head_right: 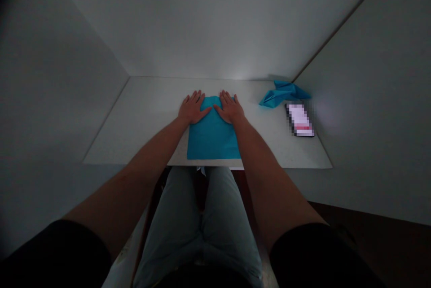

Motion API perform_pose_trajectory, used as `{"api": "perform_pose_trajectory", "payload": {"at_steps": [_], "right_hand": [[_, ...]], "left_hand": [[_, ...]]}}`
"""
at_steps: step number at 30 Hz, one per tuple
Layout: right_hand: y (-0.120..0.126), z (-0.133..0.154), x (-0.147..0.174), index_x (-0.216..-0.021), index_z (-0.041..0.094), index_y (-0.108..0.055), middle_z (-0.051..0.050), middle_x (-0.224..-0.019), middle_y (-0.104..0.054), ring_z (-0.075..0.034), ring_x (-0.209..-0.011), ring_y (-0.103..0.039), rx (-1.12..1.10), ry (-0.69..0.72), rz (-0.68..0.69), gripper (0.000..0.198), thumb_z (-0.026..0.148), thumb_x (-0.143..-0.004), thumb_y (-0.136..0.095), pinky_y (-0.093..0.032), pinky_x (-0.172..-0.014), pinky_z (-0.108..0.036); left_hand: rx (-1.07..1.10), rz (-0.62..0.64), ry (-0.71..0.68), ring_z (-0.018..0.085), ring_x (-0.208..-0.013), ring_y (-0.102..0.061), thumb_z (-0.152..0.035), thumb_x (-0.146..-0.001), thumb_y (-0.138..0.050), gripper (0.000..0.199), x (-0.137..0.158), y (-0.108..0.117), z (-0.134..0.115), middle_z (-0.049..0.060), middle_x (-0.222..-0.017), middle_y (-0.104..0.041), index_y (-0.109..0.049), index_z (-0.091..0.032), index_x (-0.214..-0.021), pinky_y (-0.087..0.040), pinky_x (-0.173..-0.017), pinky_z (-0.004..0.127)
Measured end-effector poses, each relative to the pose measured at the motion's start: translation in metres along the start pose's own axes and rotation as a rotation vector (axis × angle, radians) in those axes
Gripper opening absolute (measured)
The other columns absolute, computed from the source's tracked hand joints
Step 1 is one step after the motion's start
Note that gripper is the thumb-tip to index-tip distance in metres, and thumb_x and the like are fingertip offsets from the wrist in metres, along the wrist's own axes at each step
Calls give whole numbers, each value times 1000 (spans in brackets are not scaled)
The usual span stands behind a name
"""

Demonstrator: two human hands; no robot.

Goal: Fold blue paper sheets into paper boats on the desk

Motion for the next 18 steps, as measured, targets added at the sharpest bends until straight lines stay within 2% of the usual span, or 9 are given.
{"api": "perform_pose_trajectory", "payload": {"at_steps": [6, 14, 18], "right_hand": [[-1, 2, -1, -183, 6, -21, -18, -190, -19, -37, -178, -17, 8, -75, -25, 95, 71, -112, -19, -5, -145, -64], [0, 1, -2, -182, 7, -22, -16, -190, -18, -35, -178, -17, 30, 1, 14, 97, 72, -111, -15, -8, -145, -62], [-1, 5, -2, -182, 5, -19, -18, -190, -17, -36, -178, -17, 32, -80, -9, 97, 71, -111, -14, -6, -145, -63]], "left_hand": [[-4, -5, 7, 30, -178, -18, -70, -112, -30, 87, -1, -1, 1, 10, -191, -23, -32, -19, -182, -13, -146, 52], [-20, 15, 16, 29, -179, -16, -71, -112, -27, 88, 0, 2, 0, 9, -191, -21, -30, -17, -182, -11, -146, 50], [-36, 23, 16, 29, -179, -15, -70, -113, -29, 88, 0, 2, 0, 10, -191, -20, -29, -15, -182, -11, -146, 50]]}}
Point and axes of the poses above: each hand's wrist, its own x-axis away from the middle knuckle, its own y-axis out of the back of the hand, z = x × y, the point moved 2 cm from there along -x, towards the middle knuckle
